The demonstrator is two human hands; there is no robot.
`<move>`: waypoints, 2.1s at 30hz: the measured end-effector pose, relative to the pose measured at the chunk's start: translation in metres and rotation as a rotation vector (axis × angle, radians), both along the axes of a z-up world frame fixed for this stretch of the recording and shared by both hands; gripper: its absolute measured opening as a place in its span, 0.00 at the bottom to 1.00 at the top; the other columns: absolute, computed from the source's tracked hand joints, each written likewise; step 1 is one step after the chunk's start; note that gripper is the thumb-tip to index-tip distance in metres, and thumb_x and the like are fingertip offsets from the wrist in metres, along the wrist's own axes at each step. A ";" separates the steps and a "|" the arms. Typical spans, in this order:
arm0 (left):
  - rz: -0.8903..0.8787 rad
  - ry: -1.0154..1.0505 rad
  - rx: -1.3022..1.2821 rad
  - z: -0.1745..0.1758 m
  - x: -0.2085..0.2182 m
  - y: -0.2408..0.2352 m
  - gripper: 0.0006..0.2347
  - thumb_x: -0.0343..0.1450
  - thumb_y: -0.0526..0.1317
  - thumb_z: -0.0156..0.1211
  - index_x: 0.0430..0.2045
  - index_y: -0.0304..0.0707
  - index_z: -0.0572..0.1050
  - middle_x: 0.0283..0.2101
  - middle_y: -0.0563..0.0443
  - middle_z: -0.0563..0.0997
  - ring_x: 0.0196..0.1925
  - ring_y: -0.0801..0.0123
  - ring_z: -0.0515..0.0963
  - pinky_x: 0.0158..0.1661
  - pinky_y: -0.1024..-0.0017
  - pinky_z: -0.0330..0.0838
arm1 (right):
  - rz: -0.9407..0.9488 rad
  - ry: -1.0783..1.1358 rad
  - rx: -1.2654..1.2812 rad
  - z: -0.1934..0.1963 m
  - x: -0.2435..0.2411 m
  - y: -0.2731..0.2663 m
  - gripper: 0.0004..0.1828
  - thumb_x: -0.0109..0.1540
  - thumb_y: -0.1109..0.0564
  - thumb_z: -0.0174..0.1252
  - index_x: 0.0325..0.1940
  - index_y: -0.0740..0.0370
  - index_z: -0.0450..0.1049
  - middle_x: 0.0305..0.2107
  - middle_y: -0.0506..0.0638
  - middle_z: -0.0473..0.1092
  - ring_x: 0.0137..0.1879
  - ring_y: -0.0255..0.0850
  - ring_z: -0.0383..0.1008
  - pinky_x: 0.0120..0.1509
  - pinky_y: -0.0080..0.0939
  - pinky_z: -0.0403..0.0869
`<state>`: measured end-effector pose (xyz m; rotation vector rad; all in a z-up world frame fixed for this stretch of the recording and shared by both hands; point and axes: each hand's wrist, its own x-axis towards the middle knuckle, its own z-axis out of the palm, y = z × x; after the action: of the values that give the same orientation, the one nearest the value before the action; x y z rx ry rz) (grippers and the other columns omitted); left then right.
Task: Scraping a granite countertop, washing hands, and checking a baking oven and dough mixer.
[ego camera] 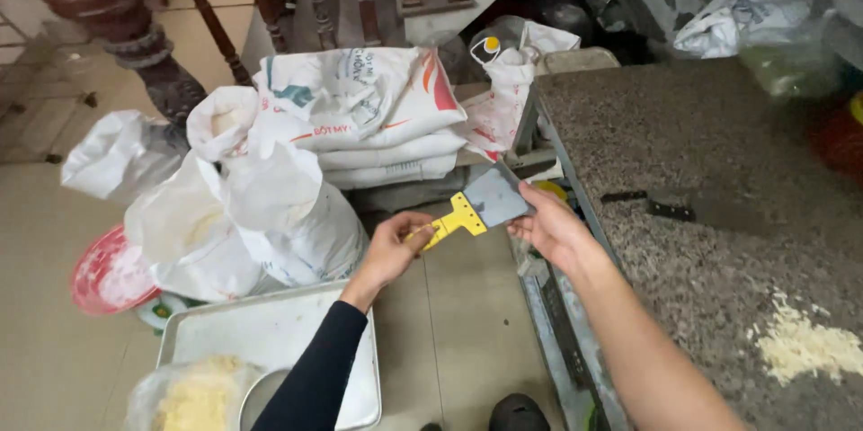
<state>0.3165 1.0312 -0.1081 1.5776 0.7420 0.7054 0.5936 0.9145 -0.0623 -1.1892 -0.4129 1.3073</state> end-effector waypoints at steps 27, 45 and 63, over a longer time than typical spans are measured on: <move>0.238 0.618 0.335 -0.125 0.246 0.510 0.23 0.67 0.47 0.65 0.54 0.35 0.75 0.51 0.33 0.78 0.50 0.48 0.80 0.52 0.58 0.74 | -0.049 -0.241 -0.273 -0.076 0.280 0.425 0.11 0.68 0.49 0.54 0.45 0.58 0.73 0.22 0.42 0.61 0.25 0.32 0.60 0.30 0.38 0.66; 0.286 1.228 0.613 -0.190 0.262 0.609 0.10 0.66 0.41 0.62 0.37 0.38 0.74 0.36 0.47 0.82 0.47 0.54 0.80 0.44 0.53 0.74 | -0.296 -0.043 -0.468 -0.147 0.311 0.469 0.10 0.68 0.49 0.53 0.36 0.55 0.67 0.19 0.39 0.60 0.22 0.31 0.58 0.26 0.35 0.62; 0.112 -0.307 0.124 0.160 0.460 0.554 0.16 0.69 0.32 0.51 0.52 0.32 0.72 0.42 0.51 0.79 0.38 0.73 0.74 0.38 0.71 0.70 | -0.496 -0.316 -0.353 -0.046 0.393 0.438 0.18 0.63 0.41 0.60 0.40 0.58 0.75 0.27 0.42 0.67 0.21 0.30 0.59 0.24 0.36 0.63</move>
<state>0.7762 1.5850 0.0517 1.5006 0.5705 1.0663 0.9864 1.3522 -0.1086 -1.6788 -0.0933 0.7788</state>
